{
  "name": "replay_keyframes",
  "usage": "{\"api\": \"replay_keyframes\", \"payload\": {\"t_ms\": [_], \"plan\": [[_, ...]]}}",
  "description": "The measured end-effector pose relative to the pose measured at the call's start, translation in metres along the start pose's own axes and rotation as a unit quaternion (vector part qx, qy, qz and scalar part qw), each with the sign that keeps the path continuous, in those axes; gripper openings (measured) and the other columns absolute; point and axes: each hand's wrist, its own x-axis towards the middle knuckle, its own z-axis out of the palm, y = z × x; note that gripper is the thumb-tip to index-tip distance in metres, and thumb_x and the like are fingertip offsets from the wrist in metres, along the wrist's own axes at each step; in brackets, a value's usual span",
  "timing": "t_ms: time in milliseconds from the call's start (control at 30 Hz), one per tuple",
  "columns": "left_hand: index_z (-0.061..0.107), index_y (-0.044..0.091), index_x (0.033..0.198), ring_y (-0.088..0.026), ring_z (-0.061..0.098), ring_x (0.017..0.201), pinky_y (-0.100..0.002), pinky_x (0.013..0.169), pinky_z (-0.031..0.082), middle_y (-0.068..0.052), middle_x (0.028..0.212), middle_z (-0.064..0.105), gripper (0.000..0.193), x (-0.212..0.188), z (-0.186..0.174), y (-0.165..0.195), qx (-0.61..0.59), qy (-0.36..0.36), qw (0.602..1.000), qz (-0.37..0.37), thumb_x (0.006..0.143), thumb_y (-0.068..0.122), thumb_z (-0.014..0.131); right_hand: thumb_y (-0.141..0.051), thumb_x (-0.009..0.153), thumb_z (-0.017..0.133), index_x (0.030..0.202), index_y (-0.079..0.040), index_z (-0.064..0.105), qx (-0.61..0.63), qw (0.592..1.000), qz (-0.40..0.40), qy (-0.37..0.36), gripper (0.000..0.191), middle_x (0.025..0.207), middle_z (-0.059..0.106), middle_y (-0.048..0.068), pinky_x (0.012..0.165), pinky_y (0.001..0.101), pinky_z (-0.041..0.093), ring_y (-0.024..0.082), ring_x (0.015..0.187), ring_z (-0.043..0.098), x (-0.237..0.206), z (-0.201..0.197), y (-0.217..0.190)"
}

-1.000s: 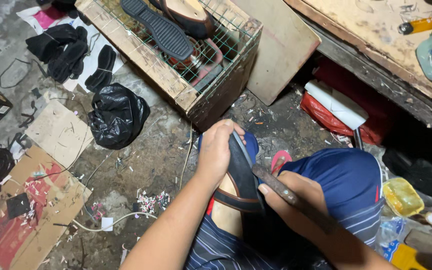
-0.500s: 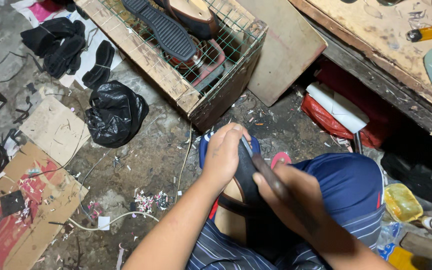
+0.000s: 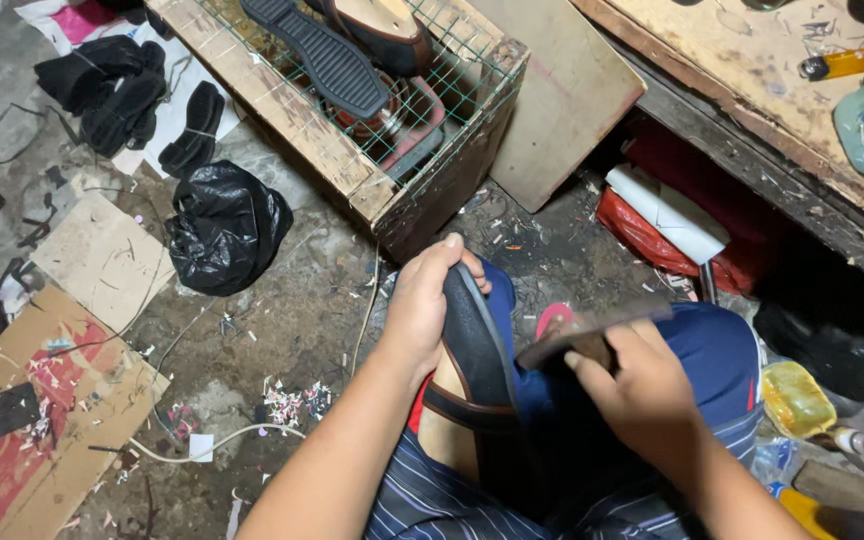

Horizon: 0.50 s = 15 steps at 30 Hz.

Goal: The person sits on the floor with a shoe on their lap, aligns a black rubber sole against the shoe upper, and repeatedly hammers and presses along the sole edge with a hand tool to bond it, turning the shoe to work around the perimeter and pressing the sole by hand at the end.

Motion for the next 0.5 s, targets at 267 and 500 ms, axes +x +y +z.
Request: {"api": "replay_keyframes", "payload": {"t_ms": [267,500], "plan": [[0.063,0.004,0.077,-0.022,0.064,0.07,-0.036,0.07,0.054,-0.01,0.073,0.063,0.043,-0.002,0.008,-0.01,-0.056,-0.066,0.995,-0.049,0.101,0.039,0.058,-0.002,0.076,0.08,0.093,-0.002,0.065,0.274,0.936,0.222,-0.017,0.023,0.073,0.065,0.002,0.06,0.0259,0.044,0.009,0.066,0.055,-0.044,0.005,0.031],[0.062,0.002,0.077,-0.021,0.065,0.071,-0.034,0.071,0.054,-0.011,0.075,0.065,0.042,0.002,0.011,-0.009,0.018,-0.063,0.998,-0.002,0.103,0.034,0.052,-0.005,0.076,0.083,0.087,-0.005,0.06,0.266,0.95,0.153,0.057,0.025,0.073,0.06,-0.001,0.059,0.024,0.045,0.006,0.066,0.053,-0.024,0.039,0.019]]}}
